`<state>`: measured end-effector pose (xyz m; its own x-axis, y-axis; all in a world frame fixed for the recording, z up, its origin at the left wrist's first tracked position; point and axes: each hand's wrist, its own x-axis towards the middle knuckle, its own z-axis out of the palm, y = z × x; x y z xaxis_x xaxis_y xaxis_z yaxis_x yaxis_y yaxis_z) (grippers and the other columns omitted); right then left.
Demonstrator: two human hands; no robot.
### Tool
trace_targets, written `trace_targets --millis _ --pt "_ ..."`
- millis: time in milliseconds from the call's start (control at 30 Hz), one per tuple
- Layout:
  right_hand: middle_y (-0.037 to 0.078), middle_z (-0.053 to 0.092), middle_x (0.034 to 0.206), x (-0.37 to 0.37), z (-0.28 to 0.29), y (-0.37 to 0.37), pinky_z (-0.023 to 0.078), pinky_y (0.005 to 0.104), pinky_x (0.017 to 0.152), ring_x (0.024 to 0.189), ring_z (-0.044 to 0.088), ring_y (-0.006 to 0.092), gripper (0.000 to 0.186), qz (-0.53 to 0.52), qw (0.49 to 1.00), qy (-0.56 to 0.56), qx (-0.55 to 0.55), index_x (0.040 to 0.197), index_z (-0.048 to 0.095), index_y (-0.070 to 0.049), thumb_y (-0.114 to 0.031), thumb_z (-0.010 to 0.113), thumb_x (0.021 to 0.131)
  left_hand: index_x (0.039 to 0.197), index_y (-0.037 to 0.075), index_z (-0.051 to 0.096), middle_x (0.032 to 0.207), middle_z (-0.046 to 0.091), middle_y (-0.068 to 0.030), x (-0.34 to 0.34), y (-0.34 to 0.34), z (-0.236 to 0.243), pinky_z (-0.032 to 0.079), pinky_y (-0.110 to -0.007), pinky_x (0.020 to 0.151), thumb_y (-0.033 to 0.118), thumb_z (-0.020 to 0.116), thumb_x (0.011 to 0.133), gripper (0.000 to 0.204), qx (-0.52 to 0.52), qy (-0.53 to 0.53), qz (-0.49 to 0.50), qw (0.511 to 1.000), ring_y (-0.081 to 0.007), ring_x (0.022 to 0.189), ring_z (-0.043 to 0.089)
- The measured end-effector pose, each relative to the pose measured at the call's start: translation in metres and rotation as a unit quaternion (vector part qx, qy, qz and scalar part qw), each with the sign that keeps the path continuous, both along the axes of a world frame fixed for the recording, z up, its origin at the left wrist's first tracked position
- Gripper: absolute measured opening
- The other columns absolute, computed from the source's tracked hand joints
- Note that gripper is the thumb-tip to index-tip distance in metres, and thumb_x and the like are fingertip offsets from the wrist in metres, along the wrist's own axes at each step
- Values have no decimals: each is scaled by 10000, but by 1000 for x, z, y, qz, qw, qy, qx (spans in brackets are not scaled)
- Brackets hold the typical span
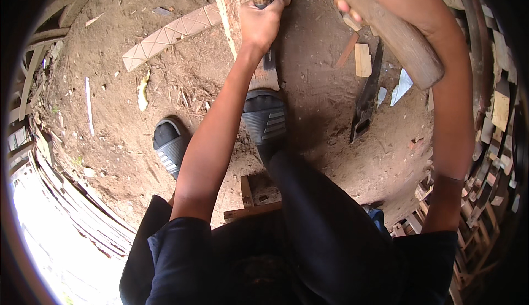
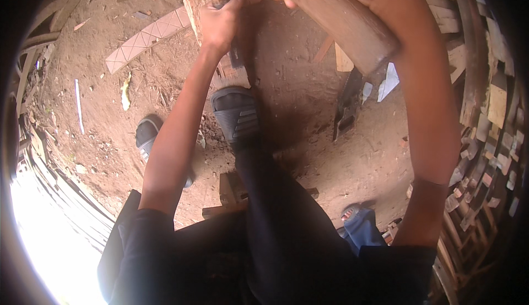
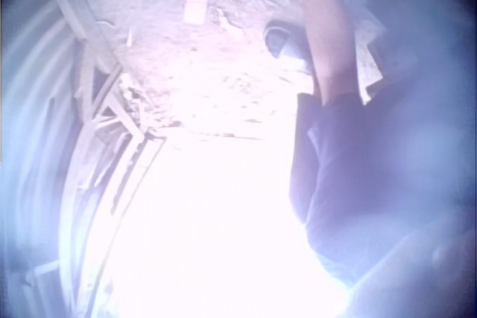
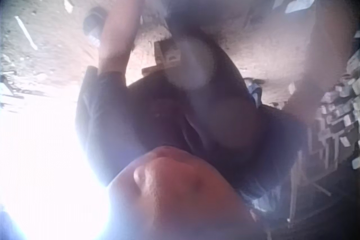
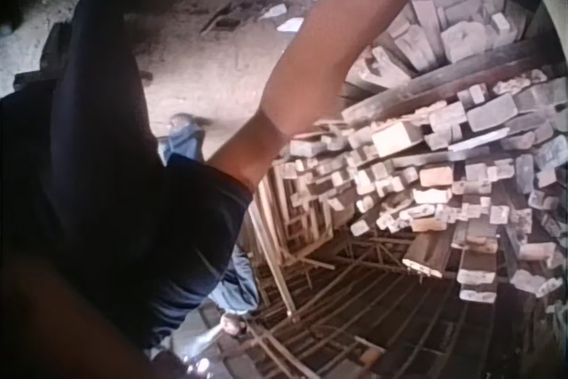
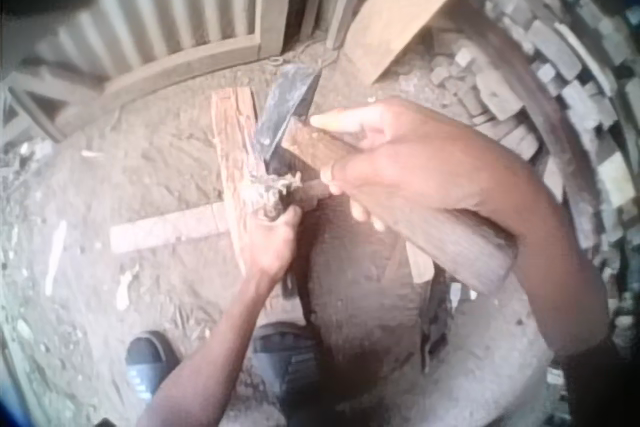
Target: The person sits on the ground and uses a chisel and mallet to carve a piece of wood. They repeatedly strike the chisel to remove wood chips, occasionally adjusting the wood's position.
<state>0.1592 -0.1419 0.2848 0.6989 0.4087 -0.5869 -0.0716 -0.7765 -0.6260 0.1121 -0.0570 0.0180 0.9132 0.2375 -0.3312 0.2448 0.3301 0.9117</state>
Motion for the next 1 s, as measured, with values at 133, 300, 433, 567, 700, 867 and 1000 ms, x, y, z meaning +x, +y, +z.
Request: trace_targets --millis 133,300,433,567,700,867,1000 --pt "111 639 857 -10 -24 2 514 227 585 634 572 123 617 -74 984 -124 103 1474 284 41 -43 538 918 720 49 612 596 552 21 -1 6 -3 313 -245 394 118 671 829 141 1 25 -1 1000 -55 441 430" --pt "97 637 881 -3 -4 3 514 225 608 675 575 125 594 11 998 10 -64 1479 311 -2 -49 529 929 587 34 523 555 539 9 2 -2 7 365 -294 472 129 667 777 256 1 45 23 999 -81 487 424" --pt "112 650 916 -2 4 -1 525 227 626 685 592 135 576 46 998 24 -45 1461 358 -5 -63 554 923 598 11 541 547 550 -11 0 0 5 401 -300 490 142 665 770 249 46 47 19 998 -97 489 451" --pt "119 658 914 -1 15 -4 535 243 628 687 609 140 563 -22 999 10 24 1445 388 -3 -71 559 913 578 19 580 502 528 -27 -2 2 14 391 -302 429 181 650 813 294 174 58 31 983 -94 453 484" --pt "109 662 868 3 -32 -13 533 268 607 688 618 138 552 4 973 -230 -36 1425 430 -12 -86 559 893 587 -15 585 496 553 -82 -1 -9 14 437 -349 473 205 648 805 316 228 60 4 972 -129 456 518" --pt "101 664 852 8 -9 13 519 271 595 672 615 139 555 34 979 19 -201 1411 449 2 -107 551 877 577 -47 587 494 574 -117 -4 -6 14 484 -373 481 214 632 812 354 276 57 54 958 -197 438 583" --pt "99 660 850 2 -13 -11 514 265 592 666 609 135 547 18 998 -19 -54 1395 454 34 -98 554 874 658 -65 645 632 657 -208 -4 -3 33 550 -416 618 279 642 838 389 231 154 -50 959 -315 654 702"
